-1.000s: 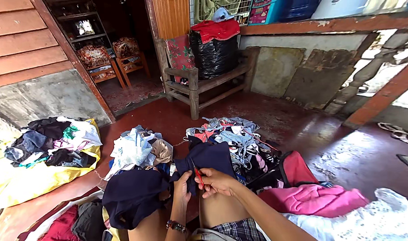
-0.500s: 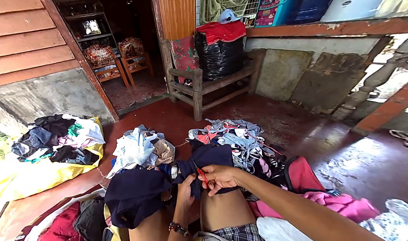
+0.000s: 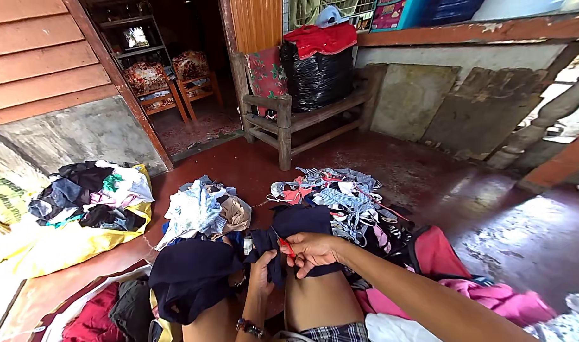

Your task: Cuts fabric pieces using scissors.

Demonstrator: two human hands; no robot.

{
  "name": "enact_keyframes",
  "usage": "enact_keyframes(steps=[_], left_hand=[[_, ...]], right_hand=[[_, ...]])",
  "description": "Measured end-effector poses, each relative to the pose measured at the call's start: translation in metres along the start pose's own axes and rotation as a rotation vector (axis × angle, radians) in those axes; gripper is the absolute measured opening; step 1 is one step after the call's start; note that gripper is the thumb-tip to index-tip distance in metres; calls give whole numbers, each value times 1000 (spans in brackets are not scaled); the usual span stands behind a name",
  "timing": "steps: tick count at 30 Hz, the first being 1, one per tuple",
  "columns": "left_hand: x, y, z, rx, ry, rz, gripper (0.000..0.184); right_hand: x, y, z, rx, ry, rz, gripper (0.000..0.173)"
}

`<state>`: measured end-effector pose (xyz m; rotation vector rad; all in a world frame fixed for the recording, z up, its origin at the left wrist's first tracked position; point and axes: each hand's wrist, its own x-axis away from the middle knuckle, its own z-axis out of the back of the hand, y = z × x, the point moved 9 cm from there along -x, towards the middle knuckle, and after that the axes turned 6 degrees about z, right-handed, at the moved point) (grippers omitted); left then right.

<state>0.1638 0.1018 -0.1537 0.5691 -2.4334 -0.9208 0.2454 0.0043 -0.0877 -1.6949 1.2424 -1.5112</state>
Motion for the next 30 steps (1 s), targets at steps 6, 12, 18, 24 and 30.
enact_keyframes(steps=[6, 12, 18, 24, 30], left_hand=[[3, -1, 1, -2, 3, 11, 30], [16, -5, 9, -383, 42, 138, 50], [49, 70, 15, -1333, 19, 274, 67], [-32, 107, -15, -1302, -1, -169, 40], [-87, 66, -23, -895, -195, -33, 40]], right_hand=[[-8, -14, 8, 113, -29, -49, 20], [-8, -10, 13, 168, -30, -50, 12], [-4, -8, 13, 191, -37, -20, 18], [-6, -3, 8, 201, -22, 12, 22], [-4, -2, 12, 177, -36, 30, 22]])
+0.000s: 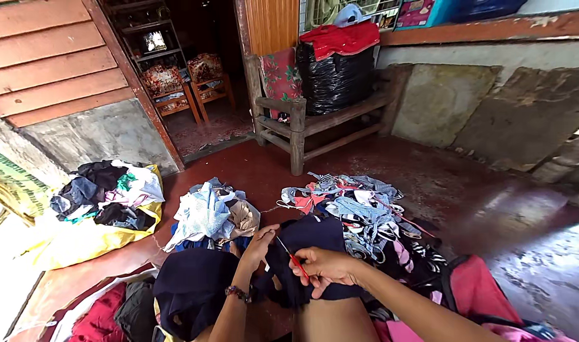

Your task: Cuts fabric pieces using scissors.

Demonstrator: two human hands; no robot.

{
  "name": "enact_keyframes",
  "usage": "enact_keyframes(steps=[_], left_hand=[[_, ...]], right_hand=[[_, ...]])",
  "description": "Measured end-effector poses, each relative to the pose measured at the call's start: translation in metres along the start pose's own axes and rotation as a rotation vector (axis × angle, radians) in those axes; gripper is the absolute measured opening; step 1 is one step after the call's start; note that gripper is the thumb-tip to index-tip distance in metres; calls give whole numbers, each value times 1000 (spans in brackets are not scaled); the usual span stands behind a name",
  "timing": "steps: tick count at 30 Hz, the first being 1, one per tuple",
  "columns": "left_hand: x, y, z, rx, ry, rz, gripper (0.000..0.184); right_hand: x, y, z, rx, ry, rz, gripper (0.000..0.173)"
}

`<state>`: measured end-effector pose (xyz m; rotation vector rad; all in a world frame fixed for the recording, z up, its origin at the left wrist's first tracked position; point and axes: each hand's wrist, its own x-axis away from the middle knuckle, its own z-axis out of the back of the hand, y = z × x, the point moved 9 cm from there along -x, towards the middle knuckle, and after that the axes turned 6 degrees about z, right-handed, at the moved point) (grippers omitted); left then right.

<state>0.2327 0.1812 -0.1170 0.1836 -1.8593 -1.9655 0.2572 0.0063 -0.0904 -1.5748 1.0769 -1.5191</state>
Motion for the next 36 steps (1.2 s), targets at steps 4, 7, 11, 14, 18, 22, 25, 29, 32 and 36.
enact_keyframes(steps=[4, 7, 11, 14, 18, 22, 25, 29, 32, 36], left_hand=[[1, -25, -6, 260, 19, 152, 38], [6, -28, -11, 516, -1, 174, 36], [-1, -20, 2, 577, 124, 83, 28], [-5, 0, 10, 392, 52, -36, 43], [-1, 19, 13, 189, -83, -56, 66], [4, 23, 13, 68, -142, -69, 82], [6, 26, 11, 71, -159, -85, 88], [7, 28, 9, 86, -159, -106, 92], [12, 30, 7, 105, -190, -107, 95], [16, 32, 4, 130, -204, -99, 95]], right_hand=[[-2, 2, -1, -18, -7, -4, 21], [-4, 0, -2, -17, -10, -3, 23], [-5, 1, -2, -30, -7, -12, 24], [-3, 1, -2, -46, 3, -13, 25], [-2, 0, -3, -57, 1, 4, 26], [-3, 0, -4, -63, -13, 21, 28], [-3, 0, -4, -52, -18, 31, 29], [-2, -3, -3, -25, -16, 51, 30], [-2, -5, -3, -23, -26, 52, 31], [-1, -6, -5, -15, -51, 35, 33]])
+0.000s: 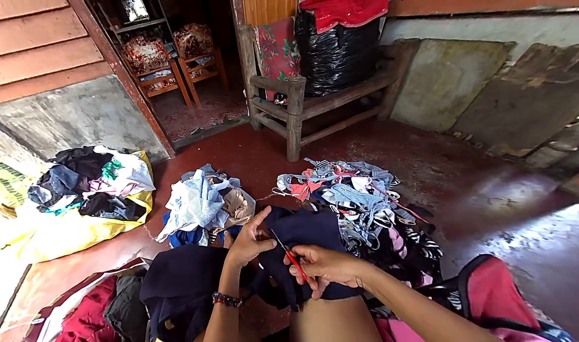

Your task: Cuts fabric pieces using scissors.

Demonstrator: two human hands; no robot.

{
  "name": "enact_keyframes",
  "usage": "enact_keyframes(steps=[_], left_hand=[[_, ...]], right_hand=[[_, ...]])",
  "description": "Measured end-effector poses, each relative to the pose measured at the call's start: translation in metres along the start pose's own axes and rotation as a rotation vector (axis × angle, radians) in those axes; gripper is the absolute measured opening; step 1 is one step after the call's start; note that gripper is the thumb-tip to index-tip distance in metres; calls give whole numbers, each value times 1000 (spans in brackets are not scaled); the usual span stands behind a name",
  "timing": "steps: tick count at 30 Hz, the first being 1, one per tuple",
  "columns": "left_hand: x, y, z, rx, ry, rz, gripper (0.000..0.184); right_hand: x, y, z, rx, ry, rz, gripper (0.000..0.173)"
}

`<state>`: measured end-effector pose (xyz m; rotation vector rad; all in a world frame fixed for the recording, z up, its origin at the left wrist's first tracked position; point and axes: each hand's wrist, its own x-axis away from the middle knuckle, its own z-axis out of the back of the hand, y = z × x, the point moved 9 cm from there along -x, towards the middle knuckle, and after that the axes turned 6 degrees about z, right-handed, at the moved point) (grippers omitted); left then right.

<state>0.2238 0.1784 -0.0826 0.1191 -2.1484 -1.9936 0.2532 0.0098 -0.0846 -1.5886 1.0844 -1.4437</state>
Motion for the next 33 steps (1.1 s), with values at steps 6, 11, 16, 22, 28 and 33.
enact_keyframes(steps=[6, 11, 16, 22, 28, 33], left_hand=[[3, 4, 1, 35, -5, -45, 98], [9, 10, -10, 35, -21, -52, 98], [15, 12, -12, 57, 14, -70, 100], [17, 11, -13, 39, -5, -100, 105], [16, 9, -21, 70, -49, -125, 107], [17, 9, -23, 60, -60, -134, 106]], right_hand=[[-1, 0, 2, 0, 5, 31, 28], [-1, -6, 2, 7, -25, 10, 35], [-1, -4, 4, 1, 26, 43, 36], [-2, -7, 5, 45, -10, 54, 35], [-1, -7, 8, 29, 8, 67, 33], [-2, -7, 6, 39, -14, 59, 35]])
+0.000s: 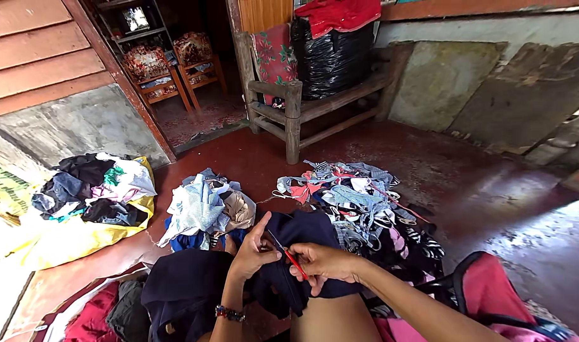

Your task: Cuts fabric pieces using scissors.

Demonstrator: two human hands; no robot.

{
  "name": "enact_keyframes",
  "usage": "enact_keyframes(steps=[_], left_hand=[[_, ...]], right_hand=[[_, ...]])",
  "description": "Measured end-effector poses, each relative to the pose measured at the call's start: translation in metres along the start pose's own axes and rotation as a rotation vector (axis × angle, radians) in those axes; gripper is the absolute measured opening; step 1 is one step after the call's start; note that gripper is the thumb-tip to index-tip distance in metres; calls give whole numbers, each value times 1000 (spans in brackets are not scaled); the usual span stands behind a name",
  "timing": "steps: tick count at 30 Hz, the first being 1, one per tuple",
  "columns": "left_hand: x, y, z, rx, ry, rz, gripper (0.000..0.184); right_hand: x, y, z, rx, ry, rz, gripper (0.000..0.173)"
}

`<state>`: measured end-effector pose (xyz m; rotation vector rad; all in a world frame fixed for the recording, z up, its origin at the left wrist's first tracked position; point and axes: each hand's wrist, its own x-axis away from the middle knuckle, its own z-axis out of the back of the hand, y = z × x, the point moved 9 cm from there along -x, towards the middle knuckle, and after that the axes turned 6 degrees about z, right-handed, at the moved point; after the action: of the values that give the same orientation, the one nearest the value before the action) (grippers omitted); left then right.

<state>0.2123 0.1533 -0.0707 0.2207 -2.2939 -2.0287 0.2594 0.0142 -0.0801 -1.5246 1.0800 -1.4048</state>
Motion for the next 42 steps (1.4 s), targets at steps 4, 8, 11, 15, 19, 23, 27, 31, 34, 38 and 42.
enact_keyframes(steps=[4, 8, 11, 15, 19, 23, 27, 31, 34, 38, 42], left_hand=[[1, 1, -4, 15, -40, -11, 106], [1, -2, -4, 90, -44, -34, 107], [0, -8, -4, 139, -48, -42, 106], [-1, -17, -6, 187, -99, -28, 102], [0, -21, -9, 207, -117, -20, 101], [0, -21, -11, 218, -137, -28, 102], [0, -20, -11, 230, -113, -46, 104], [-1, -24, -10, 257, -102, -64, 102], [-2, -31, -2, 324, 36, -38, 85], [-3, -40, 14, 473, 237, -18, 55], [2, -33, 20, 410, 300, 23, 52]], right_hand=[[1, -1, 1, -32, -16, 14, 39], [0, 0, 3, -50, -1, 49, 37], [0, 1, 4, -65, -12, 49, 35], [1, 2, 3, -69, -51, 53, 34], [1, 0, 3, -96, -53, 66, 36], [1, 1, 4, -106, -53, 75, 33], [1, 1, 4, -100, -27, 93, 32], [2, 2, 3, -84, -36, 77, 30], [0, 2, 3, -60, -14, 62, 32], [-2, 4, 2, 19, 57, 24, 35], [-2, 4, 0, 136, 136, -20, 40]])
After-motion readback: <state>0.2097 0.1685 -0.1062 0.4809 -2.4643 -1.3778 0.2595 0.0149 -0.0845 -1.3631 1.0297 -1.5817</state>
